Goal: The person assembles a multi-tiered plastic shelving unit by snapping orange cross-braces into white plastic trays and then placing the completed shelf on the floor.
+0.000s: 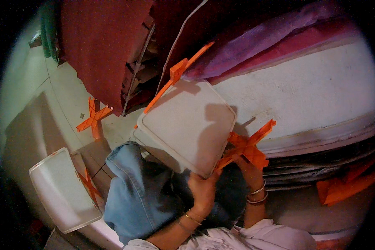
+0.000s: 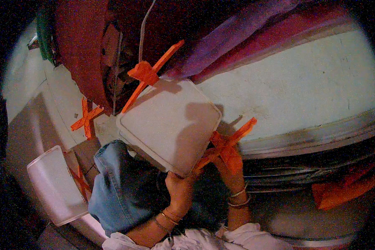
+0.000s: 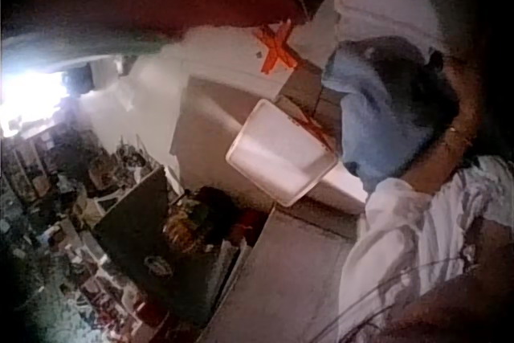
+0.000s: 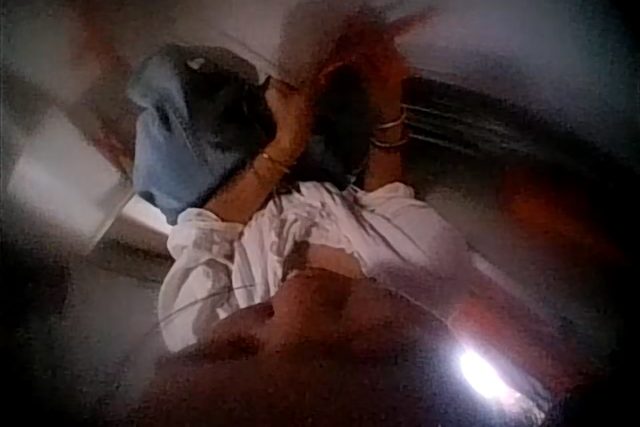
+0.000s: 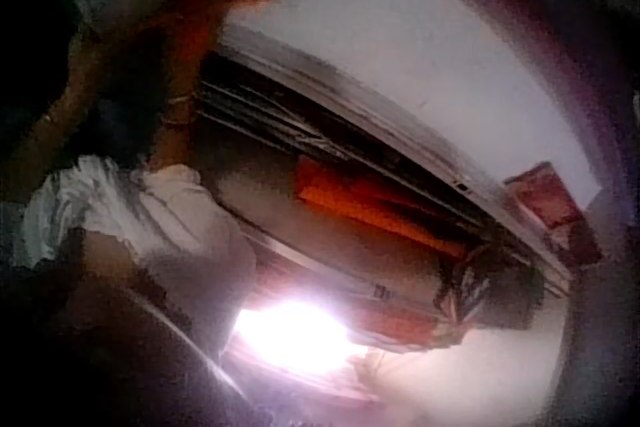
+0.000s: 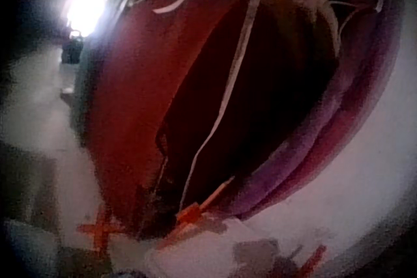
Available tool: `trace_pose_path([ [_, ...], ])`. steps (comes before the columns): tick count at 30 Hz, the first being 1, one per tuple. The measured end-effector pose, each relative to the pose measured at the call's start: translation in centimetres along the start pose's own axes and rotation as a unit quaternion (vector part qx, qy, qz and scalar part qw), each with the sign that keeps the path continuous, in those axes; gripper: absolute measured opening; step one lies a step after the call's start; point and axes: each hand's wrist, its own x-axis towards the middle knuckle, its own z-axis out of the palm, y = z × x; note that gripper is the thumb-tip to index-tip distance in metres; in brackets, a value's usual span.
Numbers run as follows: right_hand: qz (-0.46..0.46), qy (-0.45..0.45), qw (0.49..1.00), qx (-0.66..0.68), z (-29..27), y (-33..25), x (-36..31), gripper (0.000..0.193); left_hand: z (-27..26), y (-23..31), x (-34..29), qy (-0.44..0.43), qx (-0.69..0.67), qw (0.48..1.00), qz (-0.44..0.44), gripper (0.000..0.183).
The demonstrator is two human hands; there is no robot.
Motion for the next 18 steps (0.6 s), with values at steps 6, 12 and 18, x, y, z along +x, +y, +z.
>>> trace_pose_path([
  [6,0.011,-0.009,1.0,-0.012,0.1,0.2,0.3,0.047,0.0,-0.1,0.2,-0.02,0.011,1.0,0.01,0.037],
  [12,-0.067,0.074,0.993,-0.062,-0.2,1.0,0.1,0.045,0.0,-0.8,0.5,-0.053,0.012,0.998,-0.032,0.037],
  [18,0.046,0.216,0.97,-0.103,2.6,2.5,0.9,0.031,-1.0,-3.0,2.6,-0.107,-0.147,0.978,-0.101,0.04],
])
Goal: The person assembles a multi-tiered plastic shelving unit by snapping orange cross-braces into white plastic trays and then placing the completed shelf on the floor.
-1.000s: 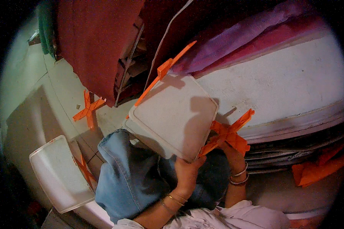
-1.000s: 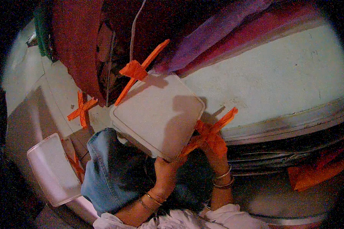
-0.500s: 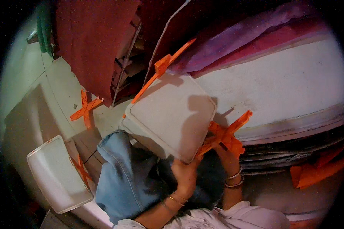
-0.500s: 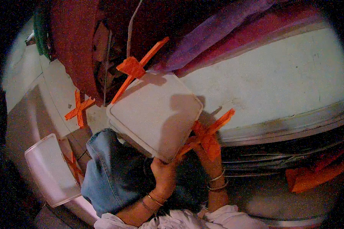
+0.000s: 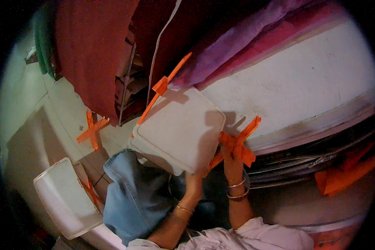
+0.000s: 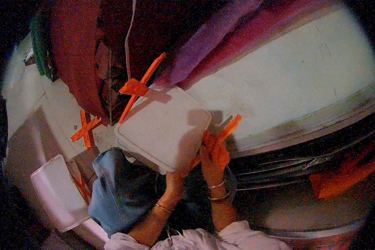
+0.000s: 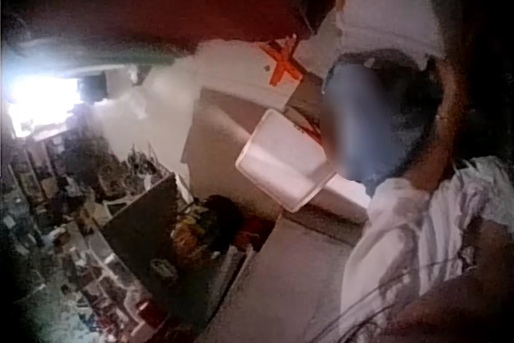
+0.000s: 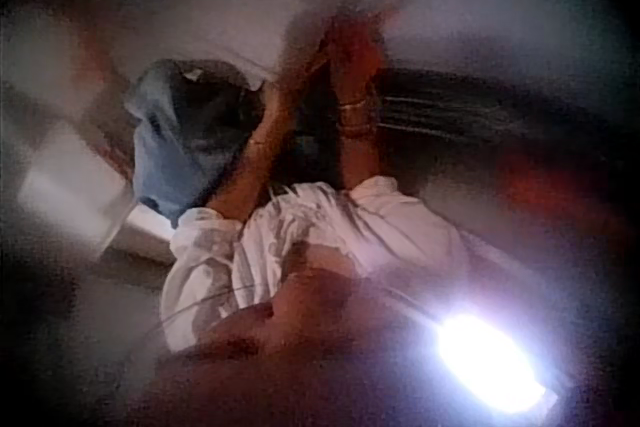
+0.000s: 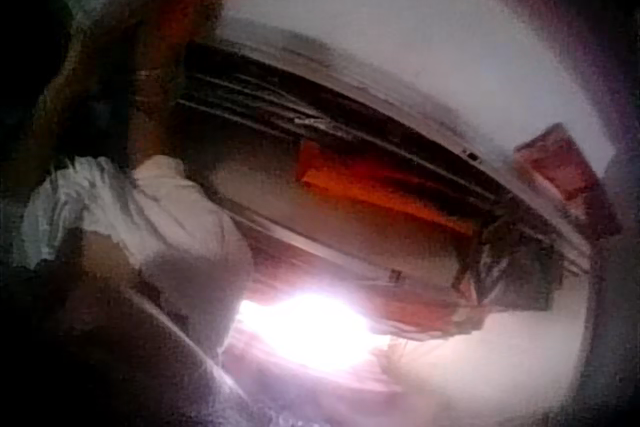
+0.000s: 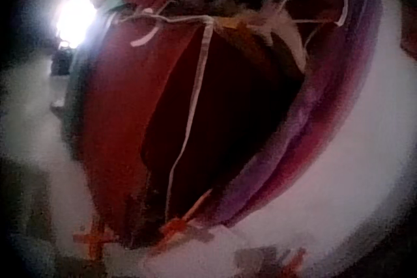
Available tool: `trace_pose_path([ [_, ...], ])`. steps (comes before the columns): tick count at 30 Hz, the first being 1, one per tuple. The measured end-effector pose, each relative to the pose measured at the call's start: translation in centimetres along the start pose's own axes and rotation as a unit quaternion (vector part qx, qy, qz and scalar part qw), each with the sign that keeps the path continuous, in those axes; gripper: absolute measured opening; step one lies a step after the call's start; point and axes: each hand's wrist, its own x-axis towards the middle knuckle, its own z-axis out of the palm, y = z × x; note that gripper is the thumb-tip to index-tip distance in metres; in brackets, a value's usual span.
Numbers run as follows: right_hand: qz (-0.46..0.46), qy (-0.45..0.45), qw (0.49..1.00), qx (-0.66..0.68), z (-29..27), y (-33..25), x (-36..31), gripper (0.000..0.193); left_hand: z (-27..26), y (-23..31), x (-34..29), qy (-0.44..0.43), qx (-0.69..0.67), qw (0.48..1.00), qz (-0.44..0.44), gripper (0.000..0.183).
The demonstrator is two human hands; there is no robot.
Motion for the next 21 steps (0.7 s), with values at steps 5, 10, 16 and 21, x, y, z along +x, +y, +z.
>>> trace_pose_path([
  [5,-0.002,0.079,0.996,0.035,0.6,5.1,1.3,0.022,0.4,-0.9,-0.3,-0.058,0.166,0.984,0.036,0.039],
  [10,-0.042,0.127,0.989,0.059,0.9,5.3,0.8,0.018,0.1,-0.6,-0.4,-0.061,0.306,0.949,0.037,0.038],
  [16,0.048,0.141,0.974,0.17,0.7,3.6,0.8,0.015,0.7,-0.9,-0.6,-0.078,0.277,0.952,0.1,0.041],
  [21,0.073,0.111,0.976,0.175,0.4,6.8,0.8,0.016,-0.9,-3.3,0.2,-0.104,0.298,0.944,0.092,0.04],
])
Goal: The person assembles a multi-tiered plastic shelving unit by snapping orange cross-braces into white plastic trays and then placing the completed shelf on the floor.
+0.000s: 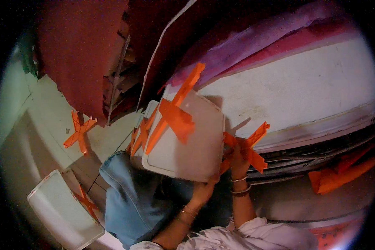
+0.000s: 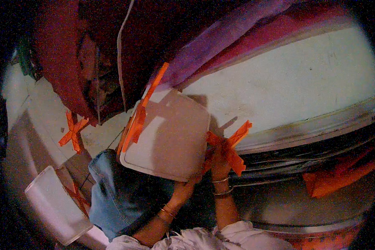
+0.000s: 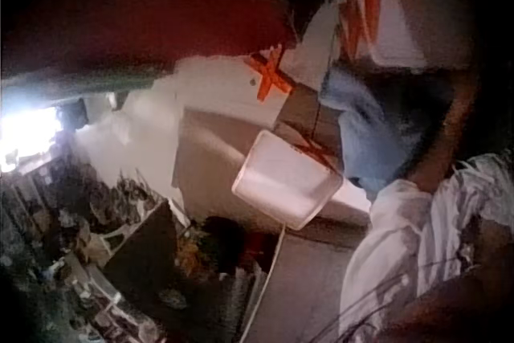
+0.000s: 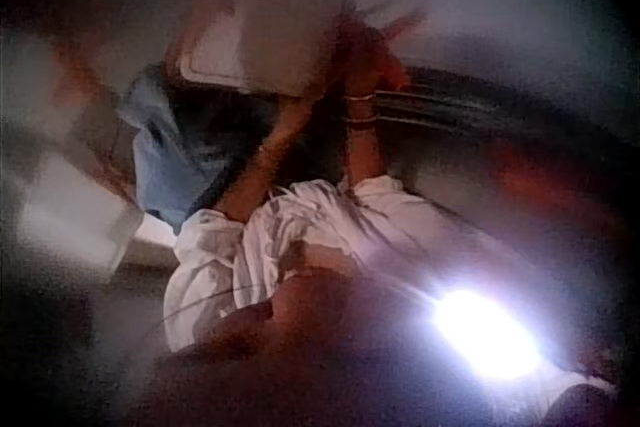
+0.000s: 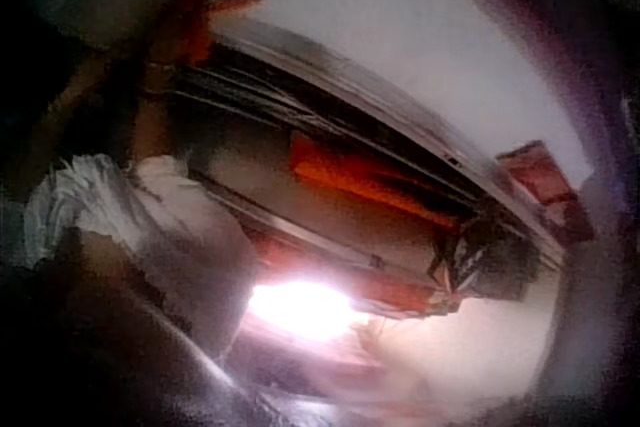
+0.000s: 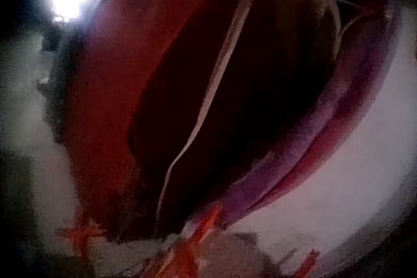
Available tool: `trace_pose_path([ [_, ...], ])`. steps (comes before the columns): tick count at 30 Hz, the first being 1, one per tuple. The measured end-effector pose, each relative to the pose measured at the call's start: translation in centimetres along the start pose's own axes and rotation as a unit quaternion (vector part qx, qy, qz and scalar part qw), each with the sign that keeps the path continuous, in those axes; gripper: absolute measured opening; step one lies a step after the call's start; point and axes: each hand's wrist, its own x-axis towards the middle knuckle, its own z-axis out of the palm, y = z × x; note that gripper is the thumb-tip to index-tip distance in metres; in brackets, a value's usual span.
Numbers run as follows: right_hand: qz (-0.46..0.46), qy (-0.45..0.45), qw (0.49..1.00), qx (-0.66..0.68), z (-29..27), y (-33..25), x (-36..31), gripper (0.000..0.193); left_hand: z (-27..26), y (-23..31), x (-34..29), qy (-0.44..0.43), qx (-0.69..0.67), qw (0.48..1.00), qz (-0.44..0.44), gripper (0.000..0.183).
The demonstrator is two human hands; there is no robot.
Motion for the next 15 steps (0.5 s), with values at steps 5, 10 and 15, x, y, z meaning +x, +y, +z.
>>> trace_pose_path([
  [5,0.023,-0.033,0.999,0.015,0.9,-2.7,-0.5,0.017,-0.6,0.3,-0.7,-0.057,0.017,0.997,-0.048,0.042],
  [10,0.046,-0.019,0.997,0.056,0.1,-0.5,-0.5,0.019,-0.2,1.4,-1.0,-0.03,0.016,0.996,-0.08,0.04],
  [15,-0.044,-0.135,0.989,-0.034,-0.4,-2.2,-0.1,0.039,0.9,2.7,-0.8,0.014,-0.029,0.99,-0.14,0.037],
])
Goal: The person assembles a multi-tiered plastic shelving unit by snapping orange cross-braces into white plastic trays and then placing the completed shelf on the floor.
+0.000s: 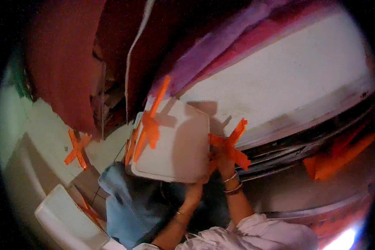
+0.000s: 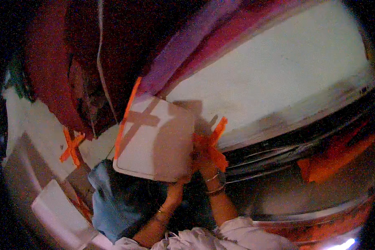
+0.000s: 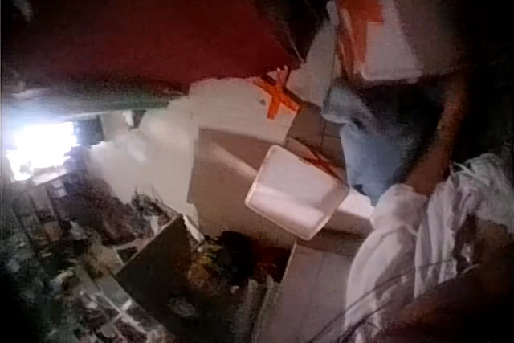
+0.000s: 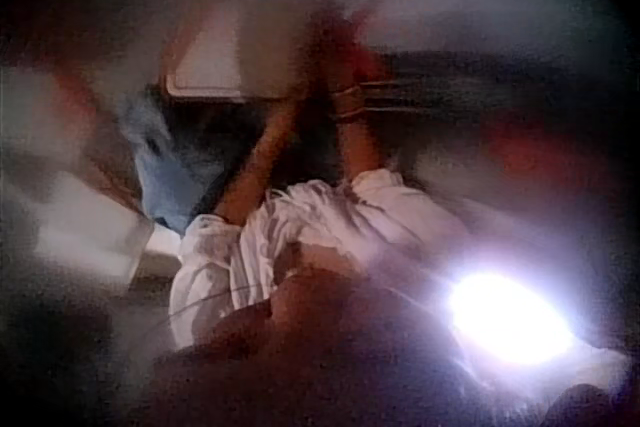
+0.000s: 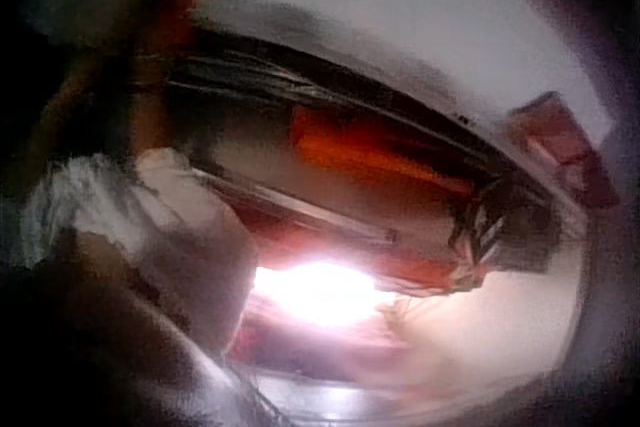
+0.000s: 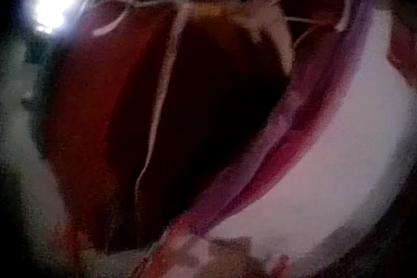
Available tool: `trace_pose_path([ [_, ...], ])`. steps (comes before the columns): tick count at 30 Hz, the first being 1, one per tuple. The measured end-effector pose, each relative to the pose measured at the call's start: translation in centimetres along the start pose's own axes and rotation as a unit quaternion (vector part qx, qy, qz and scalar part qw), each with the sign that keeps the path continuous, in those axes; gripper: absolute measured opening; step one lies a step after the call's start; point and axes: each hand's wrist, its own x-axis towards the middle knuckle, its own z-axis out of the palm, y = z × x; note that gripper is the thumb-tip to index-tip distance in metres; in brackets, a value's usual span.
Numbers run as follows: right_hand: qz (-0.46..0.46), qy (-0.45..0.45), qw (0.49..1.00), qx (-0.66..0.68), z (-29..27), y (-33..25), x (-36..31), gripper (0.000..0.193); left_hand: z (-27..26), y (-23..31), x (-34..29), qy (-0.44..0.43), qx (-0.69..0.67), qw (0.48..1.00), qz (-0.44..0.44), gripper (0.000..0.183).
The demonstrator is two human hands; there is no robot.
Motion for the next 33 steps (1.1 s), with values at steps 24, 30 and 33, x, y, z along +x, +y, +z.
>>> trace_pose_path([
  [24,0.284,-0.209,0.758,0.549,7.7,7.2,-5.1,0.025,-0.3,15.1,-1.3,-0.095,0.244,0.941,0.215,0.041],
  [30,0.254,-0.161,0.682,0.667,6.2,0.6,-5.5,0.038,2.6,22.0,6.0,-0.193,0.4,0.874,-0.199,0.042],
  [33,0.209,-0.155,0.681,0.685,8.6,0.0,-6.2,0.039,4.9,22.5,7.7,-0.236,0.437,0.8,-0.337,0.041],
])
